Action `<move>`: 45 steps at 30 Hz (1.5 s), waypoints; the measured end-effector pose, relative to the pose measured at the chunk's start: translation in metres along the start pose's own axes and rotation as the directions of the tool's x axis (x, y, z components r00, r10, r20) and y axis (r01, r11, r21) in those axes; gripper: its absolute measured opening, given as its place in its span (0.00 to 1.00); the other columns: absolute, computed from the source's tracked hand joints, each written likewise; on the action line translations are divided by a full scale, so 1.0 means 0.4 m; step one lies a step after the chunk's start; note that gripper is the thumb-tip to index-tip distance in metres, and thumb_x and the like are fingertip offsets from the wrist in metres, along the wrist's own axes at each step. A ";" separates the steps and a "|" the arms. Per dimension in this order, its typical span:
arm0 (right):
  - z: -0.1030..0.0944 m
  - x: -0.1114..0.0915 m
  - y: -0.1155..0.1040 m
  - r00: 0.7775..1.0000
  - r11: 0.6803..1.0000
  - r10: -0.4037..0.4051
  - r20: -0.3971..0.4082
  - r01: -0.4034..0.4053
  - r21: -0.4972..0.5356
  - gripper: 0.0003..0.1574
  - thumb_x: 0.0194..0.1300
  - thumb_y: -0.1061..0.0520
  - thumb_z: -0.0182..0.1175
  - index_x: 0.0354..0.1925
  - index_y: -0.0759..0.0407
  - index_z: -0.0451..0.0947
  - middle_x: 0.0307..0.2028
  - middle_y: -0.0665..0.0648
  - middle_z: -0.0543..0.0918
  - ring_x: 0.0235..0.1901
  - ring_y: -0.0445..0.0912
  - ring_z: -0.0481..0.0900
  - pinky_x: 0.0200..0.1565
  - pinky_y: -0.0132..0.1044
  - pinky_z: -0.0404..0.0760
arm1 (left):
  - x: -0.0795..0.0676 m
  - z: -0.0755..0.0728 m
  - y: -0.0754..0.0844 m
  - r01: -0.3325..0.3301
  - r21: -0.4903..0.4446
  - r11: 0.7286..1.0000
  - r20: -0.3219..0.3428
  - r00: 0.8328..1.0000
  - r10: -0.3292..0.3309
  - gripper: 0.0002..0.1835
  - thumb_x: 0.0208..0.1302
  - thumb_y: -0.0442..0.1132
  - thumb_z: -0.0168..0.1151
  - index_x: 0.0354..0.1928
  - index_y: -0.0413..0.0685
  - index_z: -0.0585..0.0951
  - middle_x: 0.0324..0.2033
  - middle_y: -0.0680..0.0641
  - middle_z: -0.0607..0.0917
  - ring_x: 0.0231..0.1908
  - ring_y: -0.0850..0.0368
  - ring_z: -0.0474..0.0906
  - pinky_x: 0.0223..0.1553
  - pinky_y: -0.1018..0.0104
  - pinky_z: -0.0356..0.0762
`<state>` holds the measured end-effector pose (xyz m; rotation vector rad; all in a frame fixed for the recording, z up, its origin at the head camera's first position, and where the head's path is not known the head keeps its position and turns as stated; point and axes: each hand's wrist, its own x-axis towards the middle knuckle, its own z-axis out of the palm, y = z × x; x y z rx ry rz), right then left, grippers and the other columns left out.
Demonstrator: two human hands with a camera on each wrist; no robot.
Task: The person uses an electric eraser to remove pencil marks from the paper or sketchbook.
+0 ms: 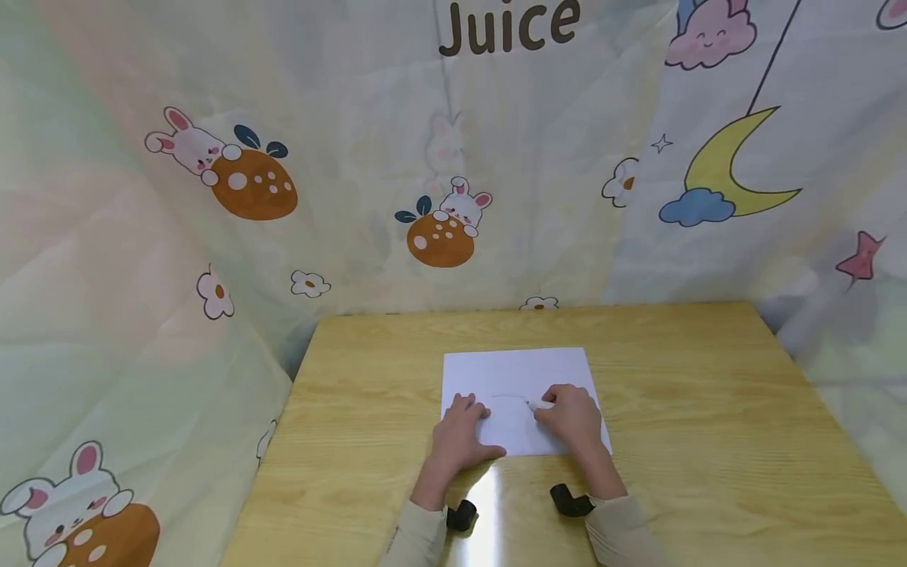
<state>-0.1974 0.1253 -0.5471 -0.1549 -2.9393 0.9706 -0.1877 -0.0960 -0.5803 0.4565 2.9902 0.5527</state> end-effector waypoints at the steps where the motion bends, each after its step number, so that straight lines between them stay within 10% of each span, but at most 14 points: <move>1: 0.005 0.001 0.000 1.000 1.000 0.003 0.003 -0.003 0.001 0.11 0.45 0.55 0.69 0.30 0.58 0.85 0.28 0.54 0.85 0.24 0.49 0.80 0.22 0.43 0.76 | -0.003 0.001 -0.002 0.002 -0.002 1.000 0.006 1.000 -0.002 0.38 0.40 0.67 0.74 0.52 0.56 0.80 0.64 0.44 0.70 0.67 0.40 0.61 0.50 0.42 0.74; 45: 0.016 0.025 -0.025 0.999 1.000 0.001 0.051 -0.001 -0.017 0.14 0.47 0.55 0.68 0.34 0.61 0.85 0.31 0.58 0.85 0.26 0.51 0.80 0.23 0.45 0.76 | 0.003 -0.019 -0.013 -0.020 0.024 1.000 0.010 1.000 0.019 0.39 0.42 0.68 0.73 0.53 0.51 0.80 0.65 0.43 0.71 0.67 0.40 0.60 0.55 0.46 0.71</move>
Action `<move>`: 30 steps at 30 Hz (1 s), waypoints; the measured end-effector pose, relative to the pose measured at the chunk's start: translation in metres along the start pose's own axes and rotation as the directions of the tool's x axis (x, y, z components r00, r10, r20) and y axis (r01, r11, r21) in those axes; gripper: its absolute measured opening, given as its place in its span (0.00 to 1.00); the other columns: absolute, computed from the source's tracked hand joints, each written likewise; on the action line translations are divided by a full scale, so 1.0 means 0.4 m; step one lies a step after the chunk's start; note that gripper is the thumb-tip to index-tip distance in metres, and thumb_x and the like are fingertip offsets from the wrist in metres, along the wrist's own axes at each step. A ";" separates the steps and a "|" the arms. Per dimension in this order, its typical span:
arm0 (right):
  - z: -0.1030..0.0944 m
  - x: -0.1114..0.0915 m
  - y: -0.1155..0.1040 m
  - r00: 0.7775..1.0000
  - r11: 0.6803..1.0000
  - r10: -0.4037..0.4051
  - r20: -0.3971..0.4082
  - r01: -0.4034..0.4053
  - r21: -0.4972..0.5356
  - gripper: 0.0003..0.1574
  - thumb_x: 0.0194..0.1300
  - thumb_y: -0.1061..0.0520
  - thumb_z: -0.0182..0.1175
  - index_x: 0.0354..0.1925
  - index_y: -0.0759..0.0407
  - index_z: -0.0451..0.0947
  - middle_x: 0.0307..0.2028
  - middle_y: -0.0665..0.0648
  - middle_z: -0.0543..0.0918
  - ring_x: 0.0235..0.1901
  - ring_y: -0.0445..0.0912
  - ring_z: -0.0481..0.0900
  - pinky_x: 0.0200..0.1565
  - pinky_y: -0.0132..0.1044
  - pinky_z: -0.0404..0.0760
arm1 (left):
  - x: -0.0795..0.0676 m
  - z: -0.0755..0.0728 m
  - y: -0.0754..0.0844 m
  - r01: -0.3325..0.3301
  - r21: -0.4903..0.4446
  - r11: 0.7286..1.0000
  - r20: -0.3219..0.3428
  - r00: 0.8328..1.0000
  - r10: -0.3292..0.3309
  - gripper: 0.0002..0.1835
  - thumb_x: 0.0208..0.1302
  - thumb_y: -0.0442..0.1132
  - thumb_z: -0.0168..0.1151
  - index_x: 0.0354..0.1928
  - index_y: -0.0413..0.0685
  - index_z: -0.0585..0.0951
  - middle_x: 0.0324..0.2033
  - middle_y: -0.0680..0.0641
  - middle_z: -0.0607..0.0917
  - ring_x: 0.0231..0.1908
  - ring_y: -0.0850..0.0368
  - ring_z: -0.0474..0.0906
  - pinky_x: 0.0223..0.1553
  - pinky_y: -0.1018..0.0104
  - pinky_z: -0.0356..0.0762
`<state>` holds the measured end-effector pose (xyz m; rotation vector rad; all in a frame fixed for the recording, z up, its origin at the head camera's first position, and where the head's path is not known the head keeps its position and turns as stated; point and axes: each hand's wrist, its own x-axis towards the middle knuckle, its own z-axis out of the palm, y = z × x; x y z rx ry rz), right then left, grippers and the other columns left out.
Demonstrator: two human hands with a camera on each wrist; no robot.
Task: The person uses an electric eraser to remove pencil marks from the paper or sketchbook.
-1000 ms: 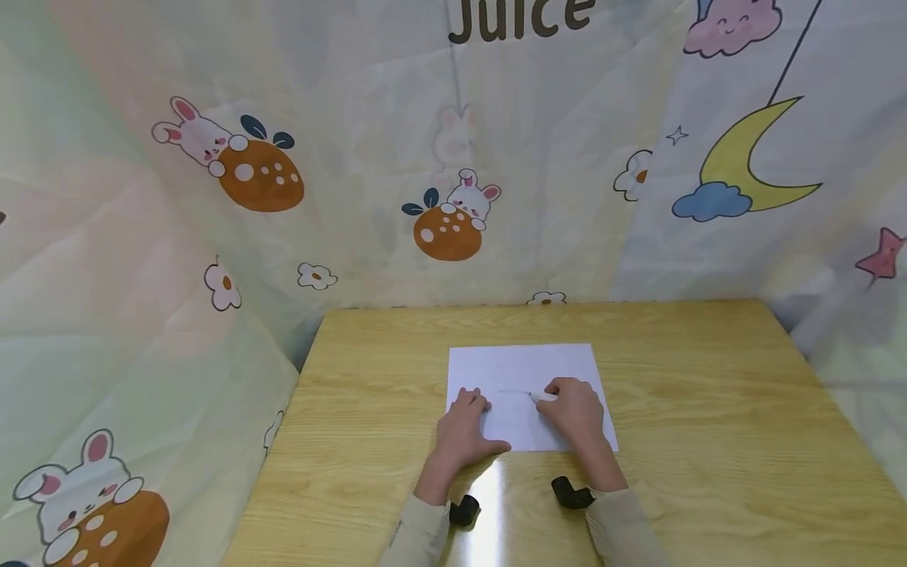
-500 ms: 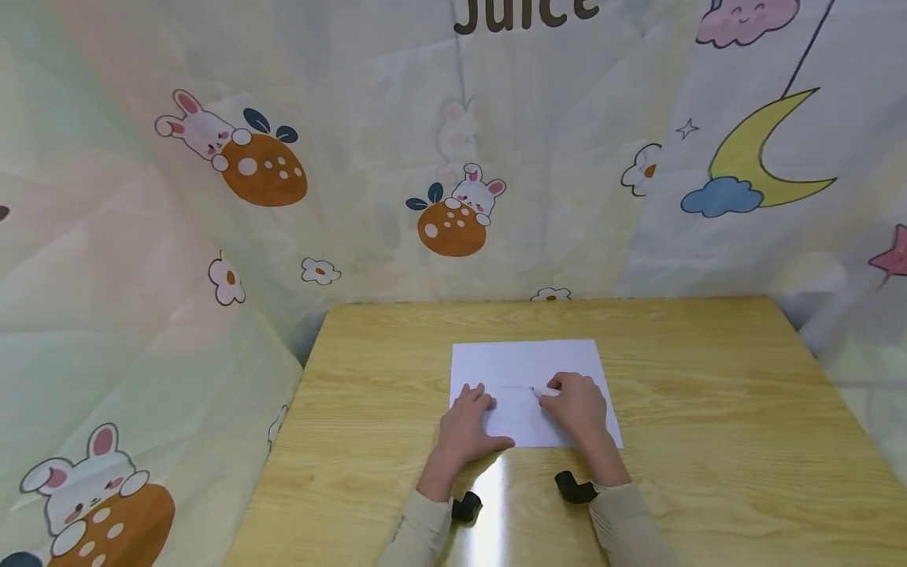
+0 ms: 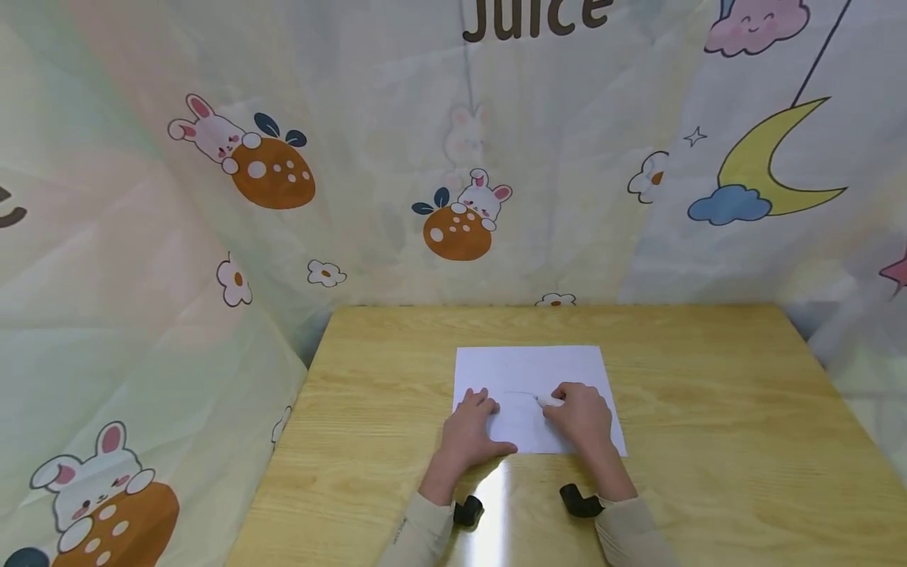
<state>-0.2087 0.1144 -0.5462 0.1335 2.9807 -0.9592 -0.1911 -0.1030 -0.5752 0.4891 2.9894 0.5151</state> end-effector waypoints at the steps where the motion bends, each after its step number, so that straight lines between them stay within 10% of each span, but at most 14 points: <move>1: 0.000 0.002 -0.001 1.000 1.000 -0.005 -0.007 0.005 0.000 0.14 0.48 0.55 0.68 0.34 0.61 0.85 0.31 0.58 0.85 0.26 0.51 0.80 0.23 0.45 0.76 | 0.001 0.000 0.000 -0.001 0.003 1.000 -0.007 1.000 0.001 0.39 0.42 0.68 0.73 0.53 0.51 0.80 0.65 0.43 0.71 0.67 0.40 0.61 0.55 0.47 0.71; 30: 0.003 -0.019 0.020 0.999 1.000 -0.005 -0.051 0.006 0.023 0.14 0.46 0.55 0.67 0.33 0.61 0.85 0.30 0.57 0.85 0.25 0.51 0.80 0.22 0.45 0.75 | -0.008 0.008 0.008 -0.003 0.017 1.000 -0.030 1.000 0.004 0.38 0.41 0.68 0.74 0.51 0.52 0.80 0.64 0.44 0.72 0.66 0.41 0.62 0.53 0.47 0.73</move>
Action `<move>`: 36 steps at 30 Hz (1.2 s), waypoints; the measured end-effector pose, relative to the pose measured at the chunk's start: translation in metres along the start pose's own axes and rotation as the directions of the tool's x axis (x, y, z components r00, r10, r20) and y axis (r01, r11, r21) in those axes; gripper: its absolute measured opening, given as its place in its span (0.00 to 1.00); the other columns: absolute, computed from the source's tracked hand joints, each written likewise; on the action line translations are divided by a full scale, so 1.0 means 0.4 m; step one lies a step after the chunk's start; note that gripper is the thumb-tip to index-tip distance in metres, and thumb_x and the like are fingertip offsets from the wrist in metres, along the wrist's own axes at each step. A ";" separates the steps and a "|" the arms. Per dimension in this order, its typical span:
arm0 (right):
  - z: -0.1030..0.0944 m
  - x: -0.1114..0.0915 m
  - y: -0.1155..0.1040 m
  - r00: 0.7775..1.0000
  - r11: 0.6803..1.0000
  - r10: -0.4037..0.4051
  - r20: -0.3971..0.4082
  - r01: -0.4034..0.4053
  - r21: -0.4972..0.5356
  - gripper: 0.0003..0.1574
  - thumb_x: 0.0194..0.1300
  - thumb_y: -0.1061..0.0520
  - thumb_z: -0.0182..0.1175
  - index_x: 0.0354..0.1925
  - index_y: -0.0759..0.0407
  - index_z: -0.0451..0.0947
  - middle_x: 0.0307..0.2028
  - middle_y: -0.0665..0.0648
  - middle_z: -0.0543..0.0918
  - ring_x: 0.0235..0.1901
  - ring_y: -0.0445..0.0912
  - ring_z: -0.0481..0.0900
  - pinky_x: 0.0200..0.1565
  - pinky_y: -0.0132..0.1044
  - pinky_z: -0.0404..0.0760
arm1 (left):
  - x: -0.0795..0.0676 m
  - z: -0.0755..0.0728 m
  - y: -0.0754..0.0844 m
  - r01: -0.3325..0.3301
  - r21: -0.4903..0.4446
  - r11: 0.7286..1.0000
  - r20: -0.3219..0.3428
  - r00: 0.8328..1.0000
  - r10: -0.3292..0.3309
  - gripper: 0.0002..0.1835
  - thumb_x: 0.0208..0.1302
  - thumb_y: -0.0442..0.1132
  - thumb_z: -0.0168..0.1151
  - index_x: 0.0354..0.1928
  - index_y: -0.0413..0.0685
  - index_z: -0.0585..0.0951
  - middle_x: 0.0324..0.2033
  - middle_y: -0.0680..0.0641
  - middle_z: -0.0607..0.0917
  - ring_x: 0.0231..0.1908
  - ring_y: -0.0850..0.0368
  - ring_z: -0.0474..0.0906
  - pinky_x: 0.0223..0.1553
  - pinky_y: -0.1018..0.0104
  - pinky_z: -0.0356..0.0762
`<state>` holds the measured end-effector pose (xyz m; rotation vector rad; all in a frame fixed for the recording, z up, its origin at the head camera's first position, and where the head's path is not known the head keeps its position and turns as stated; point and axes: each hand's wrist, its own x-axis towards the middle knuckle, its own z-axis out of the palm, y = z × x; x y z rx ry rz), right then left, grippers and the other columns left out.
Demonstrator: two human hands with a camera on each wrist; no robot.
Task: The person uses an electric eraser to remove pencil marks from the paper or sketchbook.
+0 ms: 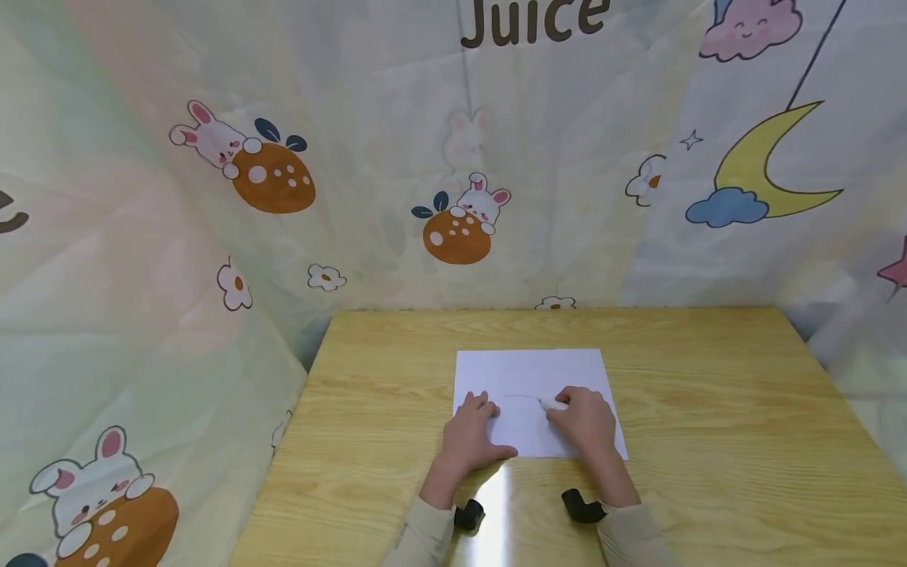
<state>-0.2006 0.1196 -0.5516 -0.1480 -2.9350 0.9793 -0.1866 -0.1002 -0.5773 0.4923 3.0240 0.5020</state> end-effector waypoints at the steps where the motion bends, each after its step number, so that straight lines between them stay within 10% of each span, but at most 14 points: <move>1: 0.003 0.000 0.000 1.000 1.000 -0.001 -0.007 0.001 0.008 0.14 0.46 0.55 0.67 0.33 0.61 0.85 0.30 0.57 0.85 0.25 0.51 0.79 0.22 0.45 0.75 | -0.001 -0.001 0.000 -0.002 0.002 1.000 -0.004 1.000 0.002 0.38 0.41 0.67 0.74 0.51 0.52 0.80 0.64 0.43 0.72 0.66 0.41 0.63 0.53 0.47 0.73; 36: 0.003 0.007 -0.038 0.999 0.998 0.004 0.038 -0.002 -0.059 0.13 0.47 0.55 0.69 0.32 0.61 0.85 0.29 0.57 0.84 0.24 0.51 0.79 0.23 0.47 0.77 | -0.005 -0.002 0.006 0.012 -0.003 1.000 -0.003 1.000 -0.012 0.38 0.39 0.68 0.74 0.49 0.52 0.80 0.63 0.44 0.73 0.66 0.41 0.64 0.50 0.46 0.75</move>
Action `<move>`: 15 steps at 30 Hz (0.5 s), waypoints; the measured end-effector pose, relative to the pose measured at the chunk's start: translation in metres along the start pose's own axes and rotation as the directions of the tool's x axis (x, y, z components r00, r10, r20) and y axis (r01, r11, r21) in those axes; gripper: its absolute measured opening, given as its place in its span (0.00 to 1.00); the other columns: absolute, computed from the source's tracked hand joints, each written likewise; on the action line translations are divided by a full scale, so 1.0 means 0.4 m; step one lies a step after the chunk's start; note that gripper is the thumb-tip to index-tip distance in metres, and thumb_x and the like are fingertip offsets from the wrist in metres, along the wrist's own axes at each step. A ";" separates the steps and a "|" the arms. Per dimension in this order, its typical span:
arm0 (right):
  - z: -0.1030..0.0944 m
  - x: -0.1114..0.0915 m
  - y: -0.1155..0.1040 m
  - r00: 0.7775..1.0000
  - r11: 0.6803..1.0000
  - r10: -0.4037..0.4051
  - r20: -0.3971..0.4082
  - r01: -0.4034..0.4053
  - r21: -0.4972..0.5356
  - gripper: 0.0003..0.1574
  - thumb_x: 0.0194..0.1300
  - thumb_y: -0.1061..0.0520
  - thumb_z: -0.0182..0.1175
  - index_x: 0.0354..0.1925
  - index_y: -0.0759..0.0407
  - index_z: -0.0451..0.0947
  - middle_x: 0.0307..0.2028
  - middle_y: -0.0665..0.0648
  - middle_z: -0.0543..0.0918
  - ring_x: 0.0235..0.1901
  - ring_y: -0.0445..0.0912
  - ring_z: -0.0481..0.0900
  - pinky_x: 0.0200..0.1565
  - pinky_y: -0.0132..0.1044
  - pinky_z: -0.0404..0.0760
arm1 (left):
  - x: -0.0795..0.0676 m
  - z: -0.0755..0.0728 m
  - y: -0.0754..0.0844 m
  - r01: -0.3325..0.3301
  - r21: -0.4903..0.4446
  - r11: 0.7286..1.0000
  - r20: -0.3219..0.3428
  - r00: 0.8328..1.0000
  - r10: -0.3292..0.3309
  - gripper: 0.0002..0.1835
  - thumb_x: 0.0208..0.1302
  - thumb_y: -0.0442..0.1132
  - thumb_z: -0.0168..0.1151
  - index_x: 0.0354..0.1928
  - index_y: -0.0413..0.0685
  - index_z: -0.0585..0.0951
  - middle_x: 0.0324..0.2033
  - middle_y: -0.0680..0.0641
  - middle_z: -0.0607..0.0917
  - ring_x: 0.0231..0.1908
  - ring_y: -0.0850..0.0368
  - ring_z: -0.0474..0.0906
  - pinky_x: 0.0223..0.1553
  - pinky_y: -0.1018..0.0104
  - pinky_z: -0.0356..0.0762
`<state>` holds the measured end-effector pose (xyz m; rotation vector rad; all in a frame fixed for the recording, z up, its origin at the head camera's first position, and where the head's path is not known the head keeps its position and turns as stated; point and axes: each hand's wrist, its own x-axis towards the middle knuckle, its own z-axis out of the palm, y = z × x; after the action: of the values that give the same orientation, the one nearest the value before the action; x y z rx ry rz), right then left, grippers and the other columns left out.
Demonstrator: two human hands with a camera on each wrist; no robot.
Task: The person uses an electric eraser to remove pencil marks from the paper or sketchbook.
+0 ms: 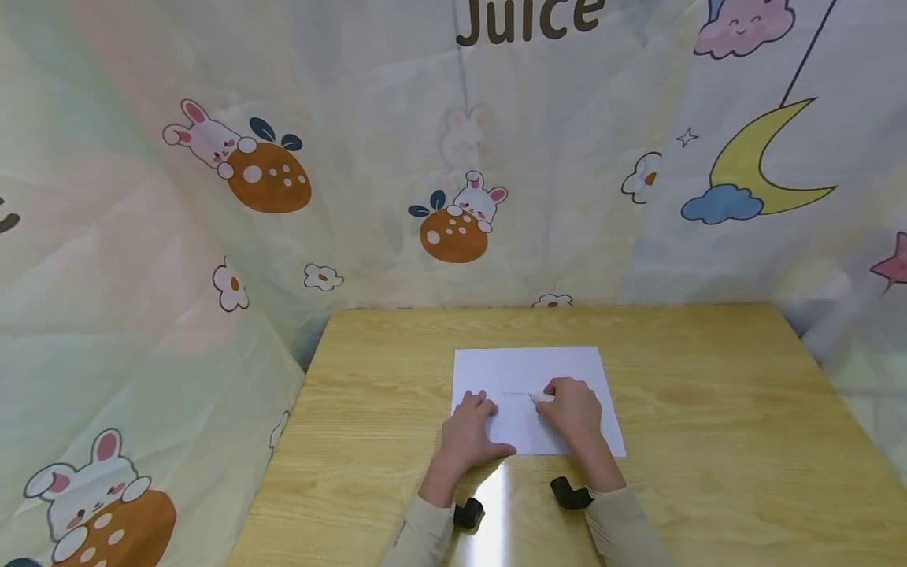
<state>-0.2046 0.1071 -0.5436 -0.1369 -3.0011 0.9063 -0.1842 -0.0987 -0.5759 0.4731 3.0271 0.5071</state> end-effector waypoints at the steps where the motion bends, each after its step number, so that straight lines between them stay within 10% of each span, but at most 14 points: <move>1: -0.001 0.000 0.000 1.000 1.000 0.009 0.009 -0.009 -0.005 0.13 0.47 0.55 0.69 0.32 0.61 0.85 0.28 0.57 0.84 0.24 0.51 0.79 0.23 0.47 0.77 | 0.000 0.000 0.000 0.002 -0.002 1.000 0.004 1.000 -0.002 0.38 0.39 0.68 0.74 0.50 0.52 0.80 0.63 0.44 0.73 0.66 0.41 0.64 0.50 0.45 0.75; 15: -0.003 0.012 0.001 1.000 1.000 0.010 0.019 -0.010 -0.001 0.14 0.48 0.55 0.70 0.34 0.61 0.85 0.31 0.57 0.85 0.26 0.51 0.80 0.24 0.46 0.78 | 0.003 -0.006 -0.004 0.007 0.007 1.000 0.014 1.000 -0.007 0.39 0.39 0.68 0.74 0.51 0.51 0.80 0.64 0.44 0.72 0.66 0.41 0.63 0.51 0.45 0.75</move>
<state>-0.2094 0.1084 -0.5429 -0.1448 -3.0205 0.9128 -0.1862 -0.1007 -0.5741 0.4643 3.0169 0.4912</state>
